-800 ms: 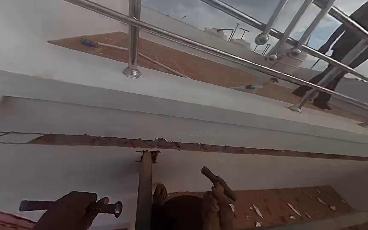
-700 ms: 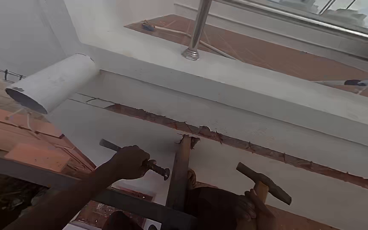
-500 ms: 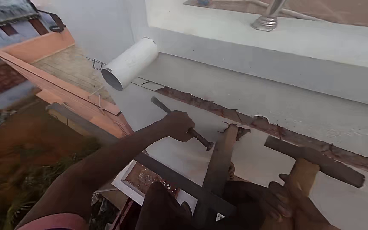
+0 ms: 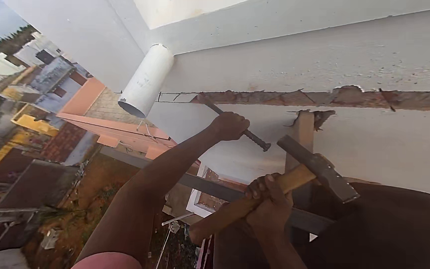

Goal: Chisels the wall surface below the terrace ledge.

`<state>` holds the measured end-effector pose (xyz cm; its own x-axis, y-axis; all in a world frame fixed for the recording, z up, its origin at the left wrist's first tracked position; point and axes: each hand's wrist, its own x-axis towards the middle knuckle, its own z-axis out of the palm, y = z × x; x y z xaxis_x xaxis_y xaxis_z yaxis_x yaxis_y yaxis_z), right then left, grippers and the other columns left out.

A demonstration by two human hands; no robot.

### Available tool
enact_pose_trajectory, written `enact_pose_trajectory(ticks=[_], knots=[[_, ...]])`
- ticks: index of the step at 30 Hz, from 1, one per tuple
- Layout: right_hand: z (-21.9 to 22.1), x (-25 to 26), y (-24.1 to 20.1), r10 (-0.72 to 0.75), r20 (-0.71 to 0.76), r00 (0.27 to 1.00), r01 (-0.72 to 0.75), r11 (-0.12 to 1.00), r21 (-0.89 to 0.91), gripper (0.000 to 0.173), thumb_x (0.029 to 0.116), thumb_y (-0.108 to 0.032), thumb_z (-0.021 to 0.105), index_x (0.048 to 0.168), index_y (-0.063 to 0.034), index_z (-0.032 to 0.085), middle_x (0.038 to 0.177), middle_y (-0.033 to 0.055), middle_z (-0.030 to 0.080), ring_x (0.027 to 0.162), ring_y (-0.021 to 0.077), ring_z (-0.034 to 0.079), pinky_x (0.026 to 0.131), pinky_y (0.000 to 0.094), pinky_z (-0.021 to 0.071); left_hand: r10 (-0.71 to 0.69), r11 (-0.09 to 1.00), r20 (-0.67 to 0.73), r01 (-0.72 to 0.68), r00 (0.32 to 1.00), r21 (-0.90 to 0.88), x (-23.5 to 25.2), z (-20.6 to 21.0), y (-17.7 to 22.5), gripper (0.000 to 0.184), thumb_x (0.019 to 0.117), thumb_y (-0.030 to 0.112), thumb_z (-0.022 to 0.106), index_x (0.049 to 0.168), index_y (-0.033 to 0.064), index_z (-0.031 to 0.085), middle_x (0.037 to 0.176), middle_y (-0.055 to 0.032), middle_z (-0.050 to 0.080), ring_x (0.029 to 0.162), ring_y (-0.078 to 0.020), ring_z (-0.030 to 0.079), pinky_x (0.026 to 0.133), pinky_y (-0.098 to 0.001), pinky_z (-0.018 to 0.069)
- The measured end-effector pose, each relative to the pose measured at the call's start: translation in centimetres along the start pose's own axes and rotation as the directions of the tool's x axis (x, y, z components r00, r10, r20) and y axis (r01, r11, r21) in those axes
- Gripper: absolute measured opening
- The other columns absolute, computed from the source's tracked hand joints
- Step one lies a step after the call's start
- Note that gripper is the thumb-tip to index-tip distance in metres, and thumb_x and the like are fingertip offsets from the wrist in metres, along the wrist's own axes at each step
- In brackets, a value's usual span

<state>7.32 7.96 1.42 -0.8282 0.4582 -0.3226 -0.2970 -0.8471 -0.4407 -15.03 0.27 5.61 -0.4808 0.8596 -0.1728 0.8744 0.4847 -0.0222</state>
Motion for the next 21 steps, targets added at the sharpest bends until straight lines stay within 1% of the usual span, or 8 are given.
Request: enact_pose_trajectory(ticks=[2,4,7,8,11,16,18,21], knots=[[0.2,0.2,-0.2,0.009,-0.032,0.999,-0.009,1.0,0.014,0.016,0.1046,-0.008,0.036,0.095,-0.0081,0.048,0.051,-0.0013,0.049,0.038,0.0103,0.053,0.039,0.0272,0.0523,-0.011,1.0,-0.013,0.011,1.0,-0.021,0.1,0.8,0.0,0.016,0.0974,0.011,0.059,0.1,-0.0024,0.069,0.097,-0.0198,0.072,0.097,-0.0378,0.071,0.081,-0.0534,0.0548],[0.4,0.2,-0.4,0.053,-0.076,0.996,-0.05,0.998,0.043,0.017,0.1063,-0.009,0.036,0.094,-0.0085,0.049,0.051,-0.0024,0.047,0.037,0.0093,0.051,0.039,0.0263,0.0513,-0.018,1.0,-0.028,0.018,0.999,-0.005,0.5,1.8,-0.3,0.014,0.0946,0.008,0.061,0.097,-0.0028,0.068,0.094,-0.0196,0.071,0.095,-0.0378,0.071,0.08,-0.0531,0.0552],[0.2,-0.1,-0.7,0.158,-0.122,0.98,-0.145,0.984,0.106,0.018,0.1074,-0.008,0.034,0.095,-0.0077,0.047,0.052,-0.002,0.047,0.037,0.0084,0.05,0.038,0.0256,0.0509,0.027,0.996,-0.077,-0.02,0.997,0.082,0.9,2.8,-1.0,0.011,0.0915,0.006,0.062,0.093,-0.002,0.069,0.091,-0.0184,0.072,0.091,-0.0365,0.072,0.077,-0.0509,0.0559],[0.1,-0.1,-0.8,0.188,-0.133,0.973,-0.17,0.976,0.134,0.018,0.1069,-0.008,0.035,0.094,-0.0076,0.048,0.052,-0.0018,0.047,0.037,0.0083,0.05,0.038,0.0255,0.0508,0.031,0.995,-0.064,-0.025,0.997,0.1,1.1,2.7,-1.3,0.01,0.0918,0.006,0.063,0.093,-0.0022,0.069,0.092,-0.0187,0.072,0.092,-0.0369,0.072,0.077,-0.0513,0.0561],[-0.5,-0.3,-0.8,0.234,-0.16,0.959,-0.203,0.96,0.191,0.014,0.1058,-0.007,0.035,0.097,-0.0066,0.046,0.054,-0.001,0.048,0.037,0.0091,0.051,0.038,0.0259,0.0515,-0.026,0.994,0.093,0.016,0.995,0.106,1.9,2.3,-1.9,0.013,0.0954,0.006,0.06,0.1,-0.0031,0.068,0.099,-0.0205,0.072,0.099,-0.0388,0.071,0.083,-0.0535,0.0551],[-1.4,0.4,-1.6,0.237,-0.169,0.957,-0.2,0.957,0.209,0.011,0.104,-0.006,0.038,0.097,-0.005,0.046,0.054,0.0002,0.048,0.037,0.0099,0.051,0.038,0.027,0.0521,-0.075,0.983,0.158,0.046,0.985,0.18,3.2,2.7,-2.3,0.015,0.0987,0.008,0.057,0.103,-0.0017,0.067,0.099,-0.0198,0.071,0.099,-0.038,0.071,0.083,-0.0523,0.0553],[-1.3,0.8,-2.3,0.253,-0.204,0.946,-0.209,0.954,0.215,0.012,0.1051,-0.004,0.037,0.097,-0.0053,0.046,0.053,-0.0005,0.046,0.037,0.0093,0.05,0.037,0.0259,0.0509,-0.053,0.982,0.146,0.024,0.988,0.19,3.7,2.8,-2.6,0.016,0.0997,0.009,0.056,0.101,-0.0014,0.067,0.096,-0.0196,0.071,0.096,-0.0378,0.071,0.08,-0.0515,0.0553],[-0.8,2.0,-3.6,0.29,-0.269,0.918,-0.24,0.949,0.205,0.017,0.1059,-0.003,0.036,0.093,-0.0054,0.046,0.052,-0.0014,0.044,0.035,0.0079,0.048,0.035,0.0245,0.0488,0.0,0.993,0.035,-0.004,0.999,0.116,4.3,2.3,-3.4,0.017,0.0982,0.013,0.059,0.096,-0.0014,0.069,0.089,-0.0189,0.071,0.087,-0.0375,0.072,0.074,-0.0534,0.0559]])
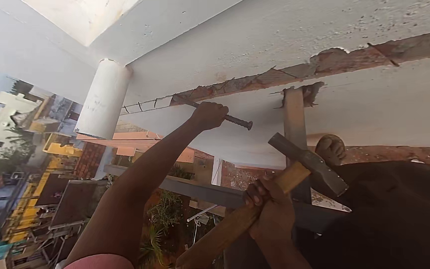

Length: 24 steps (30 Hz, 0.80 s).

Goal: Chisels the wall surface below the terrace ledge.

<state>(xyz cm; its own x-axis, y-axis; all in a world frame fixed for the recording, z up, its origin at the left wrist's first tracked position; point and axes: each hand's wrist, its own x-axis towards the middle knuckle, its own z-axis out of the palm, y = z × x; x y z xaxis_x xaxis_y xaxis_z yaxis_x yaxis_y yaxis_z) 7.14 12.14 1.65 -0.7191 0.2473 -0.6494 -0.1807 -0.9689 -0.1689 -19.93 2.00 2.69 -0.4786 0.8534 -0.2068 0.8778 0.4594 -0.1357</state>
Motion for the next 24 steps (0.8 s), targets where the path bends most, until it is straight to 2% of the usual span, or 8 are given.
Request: enact_pose_trajectory(ticks=[5,8,11,13,18,20,23,24], knots=[[0.9,1.1,-1.2,0.035,-0.002,0.999,-0.035,0.998,-0.061,0.019,0.1084,-0.005,0.036,0.093,-0.0059,0.048,0.053,-0.0018,0.044,0.036,0.0072,0.047,0.036,0.0232,0.0487,-0.033,0.998,-0.082,0.029,0.996,-0.051,1.0,-1.2,-0.5,0.018,0.0914,0.016,0.062,0.085,-0.0004,0.064,0.081,-0.0175,0.067,0.074,-0.0357,0.069,0.061,-0.0525,0.0514],[1.9,1.1,-1.0,0.074,-0.018,0.997,-0.075,0.996,-0.054,0.019,0.1087,-0.006,0.037,0.093,-0.0064,0.048,0.054,-0.0014,0.045,0.036,0.007,0.047,0.037,0.0222,0.0482,-0.117,0.993,0.005,0.117,0.993,0.0,1.5,-1.4,0.1,0.016,0.0945,0.012,0.058,0.091,-0.0019,0.065,0.089,-0.0202,0.069,0.084,-0.039,0.071,0.068,-0.0552,0.0523],[2.0,1.3,-2.3,0.086,-0.003,0.996,-0.086,0.996,-0.03,0.021,0.11,-0.01,0.037,0.092,-0.0072,0.048,0.054,-0.0013,0.046,0.037,0.0072,0.048,0.037,0.0225,0.0495,-0.128,0.99,-0.099,0.133,0.987,0.049,1.5,-0.7,0.3,0.012,0.0921,0.005,0.059,0.089,-0.0039,0.066,0.087,-0.0218,0.07,0.083,-0.0413,0.072,0.065,-0.0558,0.0537],[2.0,1.5,-3.8,0.007,0.022,1.0,-0.007,1.0,0.004,0.027,0.1101,-0.013,0.035,0.088,-0.009,0.05,0.053,-0.0022,0.046,0.037,0.007,0.049,0.038,0.0222,0.0493,-0.114,0.99,-0.177,0.127,0.978,0.066,1.8,-0.2,0.2,0.01,0.0896,0.004,0.061,0.086,-0.0043,0.065,0.084,-0.0225,0.07,0.078,-0.0423,0.072,0.062,-0.0563,0.0536],[2.4,3.4,-5.6,-0.242,-0.055,0.969,0.245,0.969,0.043,0.031,0.1113,-0.018,0.031,0.086,-0.0162,0.048,0.05,-0.0073,0.041,0.037,0.0047,0.045,0.038,0.0197,0.0447,-0.172,0.983,-0.138,0.179,0.975,0.038,2.4,-0.7,0.5,0.013,0.0916,0.006,0.06,0.088,-0.006,0.065,0.089,-0.0253,0.071,0.082,-0.0457,0.072,0.065,-0.0603,0.0529],[2.7,4.6,-4.8,-0.177,-0.054,0.983,0.174,0.983,-0.059,0.024,0.1106,-0.013,0.035,0.089,-0.0153,0.046,0.052,-0.0066,0.04,0.037,0.0051,0.044,0.038,0.0202,0.0446,-0.184,0.981,-0.134,0.191,0.974,0.038,2.8,-0.7,0.7,0.012,0.0914,0.006,0.06,0.09,-0.0053,0.066,0.092,-0.0249,0.071,0.084,-0.0455,0.072,0.066,-0.0604,0.0534],[3.4,5.7,-4.7,0.134,0.028,0.991,-0.115,0.929,-0.353,0.014,0.1071,-0.007,0.047,0.094,-0.01,0.048,0.057,-0.002,0.043,0.038,0.0059,0.042,0.037,0.0209,0.0441,-0.167,0.982,-0.196,0.181,0.966,0.056,2.3,0.2,0.6,0.01,0.0886,0.004,0.063,0.087,-0.0051,0.067,0.089,-0.0238,0.072,0.083,-0.0441,0.073,0.066,-0.0586,0.0539],[3.4,5.7,-5.3,0.174,0.048,0.984,-0.144,0.919,-0.368,0.013,0.1069,-0.007,0.047,0.094,-0.0097,0.048,0.057,-0.002,0.042,0.038,0.0053,0.041,0.036,0.0205,0.0438,-0.155,0.983,-0.207,0.172,0.966,0.066,2.1,0.5,0.5,0.01,0.0883,0.004,0.063,0.087,-0.0047,0.067,0.088,-0.0233,0.072,0.083,-0.0434,0.073,0.065,-0.0577,0.0542]])
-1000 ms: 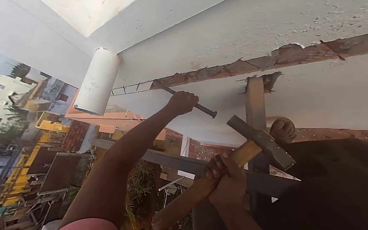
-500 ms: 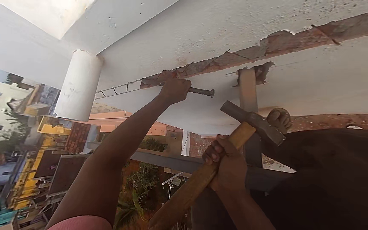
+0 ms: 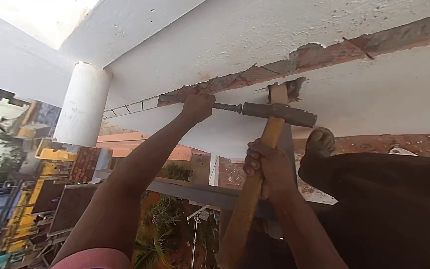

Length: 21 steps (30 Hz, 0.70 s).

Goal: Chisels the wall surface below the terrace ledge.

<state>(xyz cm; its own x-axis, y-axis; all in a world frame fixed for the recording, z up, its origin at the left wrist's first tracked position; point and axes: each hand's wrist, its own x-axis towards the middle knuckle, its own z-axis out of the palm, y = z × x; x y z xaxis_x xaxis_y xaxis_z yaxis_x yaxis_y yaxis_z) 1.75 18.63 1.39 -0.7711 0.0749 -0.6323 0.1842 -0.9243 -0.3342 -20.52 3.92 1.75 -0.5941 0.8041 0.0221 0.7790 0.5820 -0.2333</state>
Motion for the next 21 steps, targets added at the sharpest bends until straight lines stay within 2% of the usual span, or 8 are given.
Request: enact_pose_trajectory(ticks=[2,6,8,10,12,15,18,21], knots=[[-0.4,-1.0,-0.1,-0.098,0.0,0.995,0.097,0.988,0.117,0.021,0.1079,-0.007,0.04,0.09,-0.0087,0.05,0.054,-0.0029,0.042,0.037,0.0047,0.044,0.036,0.0207,0.0462,0.023,1.0,-0.001,-0.023,1.0,0.013,0.2,0.2,-0.3,0.009,0.0889,0.004,0.063,0.087,-0.0041,0.067,0.087,-0.0224,0.071,0.083,-0.0423,0.073,0.064,-0.0559,0.055],[-0.8,-1.1,1.7,-0.391,-0.208,0.897,0.437,0.856,0.277,0.027,0.108,-0.008,0.031,0.088,-0.0143,0.047,0.049,-0.007,0.042,0.036,0.0057,0.047,0.038,0.0222,0.0477,0.063,0.998,0.069,-0.064,0.996,0.019,-0.7,0.7,-0.4,0.009,0.0906,0.003,0.062,0.089,-0.0039,0.067,0.087,-0.0216,0.071,0.084,-0.0407,0.073,0.067,-0.0535,0.0559],[0.1,-0.3,2.6,-0.31,-0.211,0.927,0.358,0.9,0.249,0.026,0.1081,-0.007,0.034,0.086,-0.0139,0.046,0.05,-0.0053,0.04,0.036,0.0068,0.045,0.038,0.0228,0.0467,0.083,0.996,0.049,-0.084,0.995,0.02,-0.8,0.9,-0.5,0.008,0.0901,0.002,0.062,0.088,-0.0035,0.067,0.085,-0.0209,0.07,0.083,-0.0398,0.073,0.066,-0.0527,0.0564],[0.6,0.0,2.9,-0.095,-0.077,0.993,0.099,0.994,0.055,0.02,0.1059,-0.002,0.042,0.087,-0.0085,0.046,0.053,-0.0007,0.041,0.037,0.008,0.043,0.038,0.0235,0.046,0.097,0.995,0.045,-0.098,0.994,0.015,-0.9,1.2,-0.6,0.008,0.0907,0.002,0.061,0.088,-0.0035,0.067,0.085,-0.0209,0.07,0.082,-0.0398,0.073,0.065,-0.0529,0.0565],[0.2,-0.6,2.4,-0.004,-0.004,1.0,0.004,1.0,-0.008,0.018,0.1054,-0.001,0.046,0.088,-0.0056,0.046,0.055,0.0012,0.042,0.037,0.0085,0.043,0.036,0.0245,0.0468,0.101,0.994,0.085,-0.103,0.991,0.024,-1.3,1.3,-0.6,0.01,0.0924,0.002,0.06,0.089,-0.0032,0.067,0.086,-0.0204,0.07,0.083,-0.0389,0.073,0.066,-0.0518,0.0565],[-0.6,-2.1,2.5,-0.226,-0.023,0.974,0.226,0.948,0.223,0.025,0.1048,-0.001,0.036,0.084,-0.007,0.05,0.05,-0.002,0.044,0.036,0.0077,0.048,0.037,0.0245,0.0498,0.075,0.997,0.032,-0.076,0.997,0.02,-0.4,0.6,-0.6,0.01,0.0908,0.003,0.061,0.087,-0.0037,0.067,0.084,-0.0202,0.07,0.082,-0.0389,0.073,0.065,-0.0515,0.0562],[-1.4,-1.0,2.5,-0.471,-0.144,0.87,0.493,0.828,0.269,0.027,0.1053,-0.006,0.031,0.087,-0.0135,0.049,0.049,-0.0061,0.044,0.036,0.0072,0.049,0.038,0.0243,0.0499,0.059,0.998,-0.083,-0.058,0.995,0.02,-0.1,-0.2,-0.7,0.007,0.0869,0.002,0.063,0.083,-0.0032,0.067,0.083,-0.0206,0.071,0.077,-0.0387,0.073,0.06,-0.0515,0.0545],[-0.1,0.3,2.5,-0.343,-0.11,0.933,0.359,0.916,0.182,0.028,0.1055,-0.004,0.033,0.083,-0.0137,0.047,0.048,-0.0053,0.041,0.036,0.0066,0.045,0.038,0.0236,0.0473,0.056,0.998,-0.109,-0.054,0.992,0.022,0.0,-0.3,-0.8,0.006,0.0855,0.002,0.065,0.082,-0.0026,0.066,0.082,-0.02,0.071,0.075,-0.0385,0.073,0.058,-0.0513,0.054]])
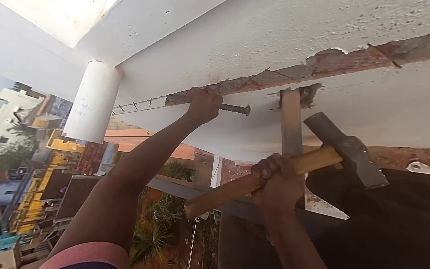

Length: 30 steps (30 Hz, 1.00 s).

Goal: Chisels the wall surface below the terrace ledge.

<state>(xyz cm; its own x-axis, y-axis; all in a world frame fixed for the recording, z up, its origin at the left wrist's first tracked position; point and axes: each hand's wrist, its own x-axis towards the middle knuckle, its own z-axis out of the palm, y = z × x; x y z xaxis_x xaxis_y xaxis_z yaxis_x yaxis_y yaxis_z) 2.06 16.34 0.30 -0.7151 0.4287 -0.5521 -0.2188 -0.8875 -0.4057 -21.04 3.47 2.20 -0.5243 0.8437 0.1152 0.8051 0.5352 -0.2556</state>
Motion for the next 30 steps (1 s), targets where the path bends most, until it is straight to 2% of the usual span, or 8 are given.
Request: enact_pose_trajectory(ticks=[3,10,15,19,22,24,27,30], knots=[[0.3,0.5,-1.5,0.333,0.096,0.938,-0.301,0.92,-0.25,0.019,0.1044,0.0,0.044,0.087,-0.0061,0.048,0.054,0.0011,0.042,0.037,0.0085,0.043,0.037,0.0246,0.0469,-0.057,0.998,0.163,0.062,0.985,-0.028,-0.3,-0.6,0.5,0.01,0.0902,0.002,0.062,0.091,-0.0057,0.068,0.091,-0.0236,0.071,0.086,-0.0429,0.072,0.067,-0.0566,0.0552],[-1.1,-0.1,-1.0,-0.18,-0.056,0.982,0.184,0.98,0.071,0.025,0.1044,-0.004,0.033,0.087,-0.0134,0.048,0.049,-0.0061,0.044,0.037,0.0073,0.049,0.04,0.0252,0.0508,-0.039,0.999,0.163,0.04,0.986,-0.003,-0.2,-0.4,0.4,0.01,0.09,0.003,0.062,0.089,-0.0051,0.067,0.09,-0.0233,0.071,0.084,-0.0427,0.073,0.065,-0.056,0.0541],[-0.5,1.0,-1.1,0.405,0.1,0.909,-0.377,0.9,-0.22,0.021,0.1057,-0.001,0.04,0.087,-0.0068,0.048,0.052,-0.0007,0.041,0.037,0.0075,0.043,0.037,0.0227,0.0455,-0.039,0.999,0.126,0.04,0.991,-0.004,-0.3,-0.2,0.4,0.007,0.0875,0.001,0.063,0.085,-0.0057,0.066,0.088,-0.0237,0.071,0.083,-0.043,0.073,0.064,-0.0556,0.0547],[-1.5,-0.4,-2.1,0.009,0.114,0.993,-0.007,1.0,-0.019,0.022,0.0992,-0.001,0.041,0.082,-0.0096,0.053,0.048,-0.0022,0.047,0.037,0.0087,0.051,0.039,0.0257,0.0511,-0.048,0.999,0.137,0.049,0.989,0.002,0.1,-0.5,0.2,0.009,0.0889,0.002,0.063,0.087,-0.0058,0.067,0.09,-0.0239,0.072,0.083,-0.0426,0.073,0.065,-0.0554,0.0547],[-1.4,0.6,-2.6,-0.265,0.013,0.964,0.263,0.962,0.072,0.026,0.1027,-0.004,0.033,0.086,-0.0134,0.05,0.049,-0.0053,0.046,0.038,0.0081,0.05,0.04,0.0253,0.0511,-0.04,0.999,0.086,0.039,0.995,0.011,0.0,-0.2,0.2,0.008,0.0871,0.002,0.064,0.084,-0.0046,0.066,0.086,-0.0224,0.071,0.08,-0.0409,0.073,0.062,-0.0536,0.0545],[-0.4,0.9,-1.4,-0.15,-0.011,0.989,0.15,0.987,0.051,0.028,0.1042,-0.003,0.031,0.084,-0.0132,0.048,0.047,-0.0054,0.044,0.036,0.0073,0.048,0.039,0.0243,0.0489,-0.048,0.999,0.093,0.047,0.995,0.007,0.2,-0.2,0.1,0.008,0.0871,0.002,0.063,0.084,-0.0047,0.066,0.087,-0.0225,0.071,0.081,-0.0415,0.073,0.062,-0.0541,0.0542],[-0.1,1.2,-1.0,0.352,0.07,0.933,-0.324,0.911,-0.255,0.022,0.1041,0.001,0.043,0.084,-0.0075,0.047,0.052,-0.0004,0.041,0.037,0.0078,0.042,0.037,0.0239,0.0453,-0.035,0.999,0.122,0.035,0.992,0.004,-0.3,0.0,0.1,0.007,0.0872,0.001,0.063,0.085,-0.005,0.066,0.087,-0.023,0.071,0.082,-0.0418,0.073,0.064,-0.0541,0.0549],[-1.2,0.0,-2.8,0.317,0.09,0.944,-0.301,0.941,-0.154,0.023,0.1025,0.001,0.041,0.082,-0.0058,0.048,0.049,0.0,0.042,0.036,0.0087,0.046,0.037,0.0251,0.0482,-0.014,1.0,0.141,0.014,0.99,-0.001,-0.3,0.3,0.0,0.008,0.089,0.001,0.062,0.085,-0.005,0.066,0.086,-0.0226,0.071,0.082,-0.0417,0.073,0.065,-0.0545,0.0558]])
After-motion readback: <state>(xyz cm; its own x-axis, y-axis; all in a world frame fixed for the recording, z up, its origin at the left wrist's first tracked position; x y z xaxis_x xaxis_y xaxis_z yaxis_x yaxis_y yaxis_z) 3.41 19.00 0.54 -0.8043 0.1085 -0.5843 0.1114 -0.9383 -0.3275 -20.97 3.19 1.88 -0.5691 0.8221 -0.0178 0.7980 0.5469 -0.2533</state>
